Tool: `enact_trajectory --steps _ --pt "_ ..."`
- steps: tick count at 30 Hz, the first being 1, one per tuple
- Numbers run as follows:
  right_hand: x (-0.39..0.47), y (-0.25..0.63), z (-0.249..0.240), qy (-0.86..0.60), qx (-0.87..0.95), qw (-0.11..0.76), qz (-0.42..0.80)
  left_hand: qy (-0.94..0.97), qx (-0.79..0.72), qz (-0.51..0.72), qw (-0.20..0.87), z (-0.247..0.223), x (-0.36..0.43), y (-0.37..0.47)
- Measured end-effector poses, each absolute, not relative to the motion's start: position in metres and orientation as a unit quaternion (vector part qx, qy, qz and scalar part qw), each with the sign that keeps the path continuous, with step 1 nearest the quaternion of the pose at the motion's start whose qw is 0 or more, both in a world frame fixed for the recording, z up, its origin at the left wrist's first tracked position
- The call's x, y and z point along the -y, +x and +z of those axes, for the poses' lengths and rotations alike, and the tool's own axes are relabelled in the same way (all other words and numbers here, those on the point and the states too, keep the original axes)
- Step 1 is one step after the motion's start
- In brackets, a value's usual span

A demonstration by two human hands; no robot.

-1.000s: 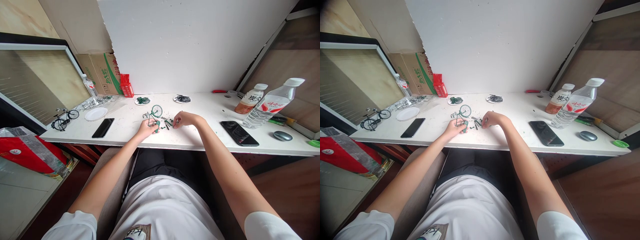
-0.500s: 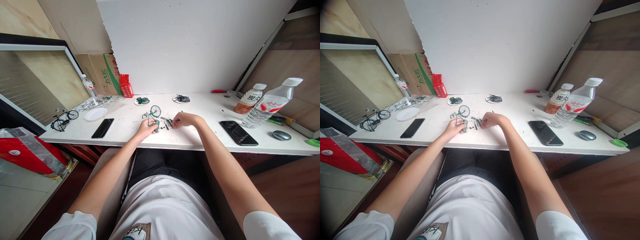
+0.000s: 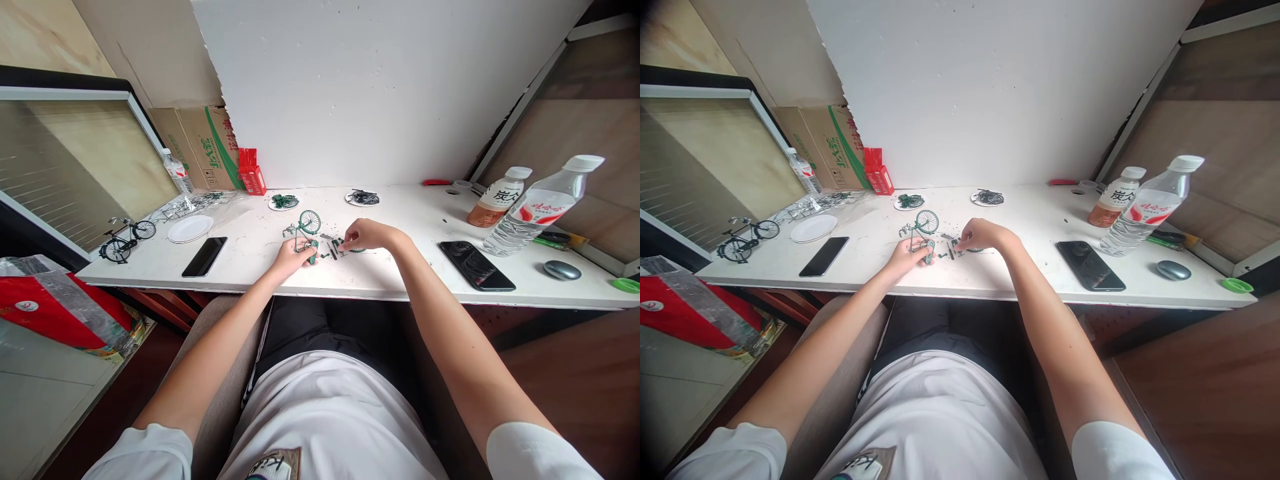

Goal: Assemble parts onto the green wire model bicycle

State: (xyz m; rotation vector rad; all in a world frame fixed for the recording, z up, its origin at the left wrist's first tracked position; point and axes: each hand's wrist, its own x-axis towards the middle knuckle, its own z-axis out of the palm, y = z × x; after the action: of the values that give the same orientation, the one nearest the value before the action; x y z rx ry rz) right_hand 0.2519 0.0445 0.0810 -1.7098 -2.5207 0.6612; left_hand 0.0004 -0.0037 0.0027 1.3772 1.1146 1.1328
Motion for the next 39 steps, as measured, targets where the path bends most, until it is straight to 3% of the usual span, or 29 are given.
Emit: enact_trajectory --steps 10,18,24,31,34,39 --pt "-0.032 0.216 0.067 -0.588 0.795 -0.011 0.148 0.555 -0.451 0.486 0.503 0.000 0.001 0.002" --pt "-0.015 0.191 0.062 -0.573 0.819 -0.023 -0.004 0.546 -0.467 0.516 0.466 -0.008 -0.004 0.004" --pt "-0.021 0.201 0.062 -0.567 0.823 -0.010 0.017 0.523 -0.484 0.538 0.450 -0.009 -0.006 0.004" --pt "-0.038 0.213 0.045 -0.509 0.853 0.089 0.068 0.506 -0.495 0.551 0.442 -0.009 -0.007 0.005" --pt "-0.050 0.214 0.037 -0.465 0.850 0.205 0.141 0.506 -0.498 0.560 0.426 -0.011 -0.009 0.004" --pt "-0.066 0.215 0.023 -0.379 0.844 0.366 0.098 0.495 -0.502 0.574 0.417 -0.014 -0.011 0.002"
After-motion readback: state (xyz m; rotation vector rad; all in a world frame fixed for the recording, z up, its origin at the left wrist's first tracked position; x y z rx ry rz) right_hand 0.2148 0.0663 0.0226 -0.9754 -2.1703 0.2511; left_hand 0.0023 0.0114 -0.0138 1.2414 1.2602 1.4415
